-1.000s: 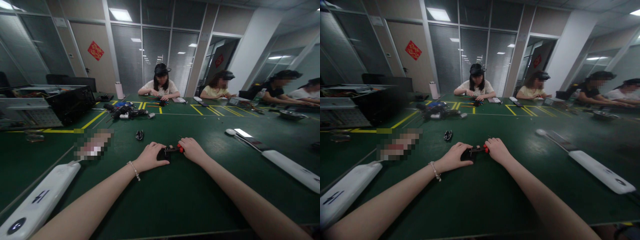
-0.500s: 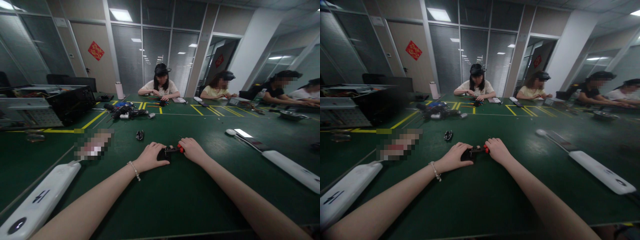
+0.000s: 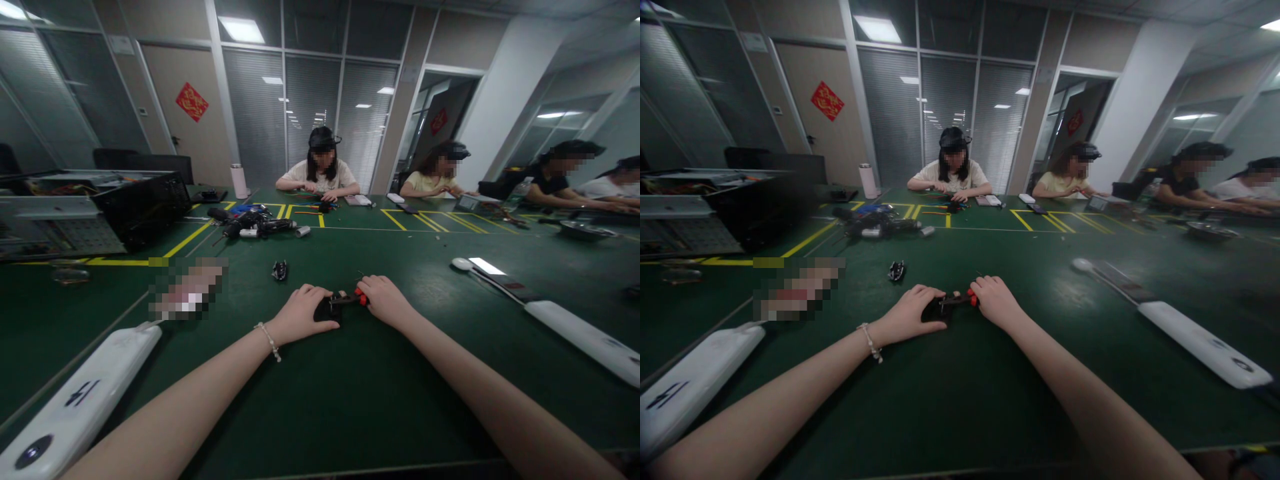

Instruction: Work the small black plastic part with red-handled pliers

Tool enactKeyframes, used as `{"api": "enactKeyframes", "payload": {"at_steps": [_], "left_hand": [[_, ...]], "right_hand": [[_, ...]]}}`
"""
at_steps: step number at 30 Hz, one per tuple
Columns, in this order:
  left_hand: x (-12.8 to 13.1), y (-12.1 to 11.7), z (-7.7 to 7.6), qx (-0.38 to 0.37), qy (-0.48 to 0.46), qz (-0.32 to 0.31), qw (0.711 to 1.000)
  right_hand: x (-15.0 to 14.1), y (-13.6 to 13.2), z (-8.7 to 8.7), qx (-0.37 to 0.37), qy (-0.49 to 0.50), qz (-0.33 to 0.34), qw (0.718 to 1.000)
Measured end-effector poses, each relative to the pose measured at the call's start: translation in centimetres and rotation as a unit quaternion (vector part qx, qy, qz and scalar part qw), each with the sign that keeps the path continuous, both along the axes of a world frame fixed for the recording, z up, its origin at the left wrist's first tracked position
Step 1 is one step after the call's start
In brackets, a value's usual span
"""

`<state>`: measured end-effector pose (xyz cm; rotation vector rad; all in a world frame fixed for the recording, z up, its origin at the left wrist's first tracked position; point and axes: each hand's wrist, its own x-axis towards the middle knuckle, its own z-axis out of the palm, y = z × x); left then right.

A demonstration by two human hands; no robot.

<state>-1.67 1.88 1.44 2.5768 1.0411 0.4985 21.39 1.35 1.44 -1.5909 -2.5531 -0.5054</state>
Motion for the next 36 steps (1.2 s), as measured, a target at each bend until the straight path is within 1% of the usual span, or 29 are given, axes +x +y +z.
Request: {"api": "enactKeyframes", "payload": {"at_steps": [6, 17, 24, 29, 36], "left_hand": [[0.02, -0.12, 0.19, -0.008, 0.006, 0.001, 1.0], [0.05, -0.15, 0.3, -0.017, 0.012, 0.005, 1.0], [0.07, -0.13, 0.1, 0.005, 0.001, -0.004, 1.0], [0.07, -0.02, -0.07, 0.002, -0.001, -0.007, 1.0], [0.08, -0.21, 0.39, -0.012, 0.007, 0.002, 1.0]], "right_hand": [[0.12, 0.17, -0.18, -0.001, 0.006, 0.004, 1.0], [0.06, 0.01, 0.02, -0.003, 0.012, 0.011, 1.0], [0.11, 0.14, -0.11, 0.002, -0.003, 0.01, 1.0], [0.09, 0.19, -0.28, 0.012, -0.006, 0.003, 1.0], [-0.01, -0.03, 0.04, 0.002, -0.003, -0.001, 1.0]]}}
